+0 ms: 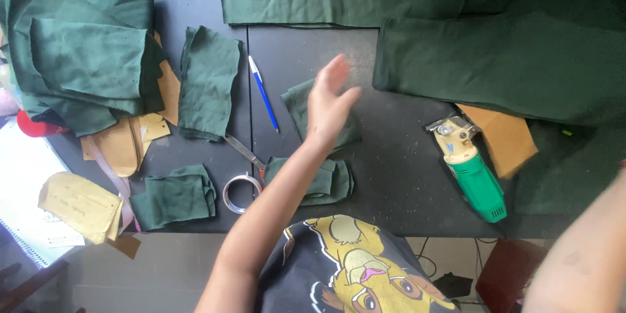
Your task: The person uses a green electric rotary cutter to trim pieces of dark green fabric on a black work table. They handle cardboard templates, a blue pen, and scissors while cutting and organizing the fabric pieces into stacks.
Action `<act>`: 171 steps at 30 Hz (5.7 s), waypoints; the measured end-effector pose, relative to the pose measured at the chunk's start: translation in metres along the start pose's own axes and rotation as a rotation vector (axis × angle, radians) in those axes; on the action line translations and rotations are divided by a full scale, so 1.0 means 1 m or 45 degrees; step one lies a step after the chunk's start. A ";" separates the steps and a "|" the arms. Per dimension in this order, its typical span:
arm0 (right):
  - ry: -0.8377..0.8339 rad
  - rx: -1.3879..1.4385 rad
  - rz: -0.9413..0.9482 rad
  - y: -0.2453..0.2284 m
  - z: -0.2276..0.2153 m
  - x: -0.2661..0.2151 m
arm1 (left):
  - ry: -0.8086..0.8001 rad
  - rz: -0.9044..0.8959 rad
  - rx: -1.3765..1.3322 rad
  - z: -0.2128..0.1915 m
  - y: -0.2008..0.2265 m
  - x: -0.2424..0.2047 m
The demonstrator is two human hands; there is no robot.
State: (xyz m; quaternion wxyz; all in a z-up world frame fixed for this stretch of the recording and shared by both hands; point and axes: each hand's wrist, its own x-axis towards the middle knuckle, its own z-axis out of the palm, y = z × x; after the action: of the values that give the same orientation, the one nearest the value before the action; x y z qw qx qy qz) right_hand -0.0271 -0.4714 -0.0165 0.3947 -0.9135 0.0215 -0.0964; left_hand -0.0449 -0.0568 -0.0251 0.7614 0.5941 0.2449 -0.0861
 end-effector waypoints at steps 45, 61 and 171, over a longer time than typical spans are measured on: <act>-0.239 0.914 0.599 -0.192 0.159 -0.059 | -0.151 0.294 0.262 -0.039 0.012 -0.031; 0.053 -0.281 0.104 0.079 0.045 0.059 | -0.128 0.143 1.153 0.106 -0.019 0.067; -0.535 0.139 -0.103 -0.202 0.190 -0.030 | 0.039 0.468 1.773 -0.155 -0.051 -0.100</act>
State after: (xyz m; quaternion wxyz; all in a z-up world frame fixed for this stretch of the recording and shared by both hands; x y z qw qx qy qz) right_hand -0.0276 -0.1930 -0.0018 0.4352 -0.8909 -0.1030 0.0793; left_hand -0.1955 0.0598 -0.0487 0.2046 0.9744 0.0398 -0.0844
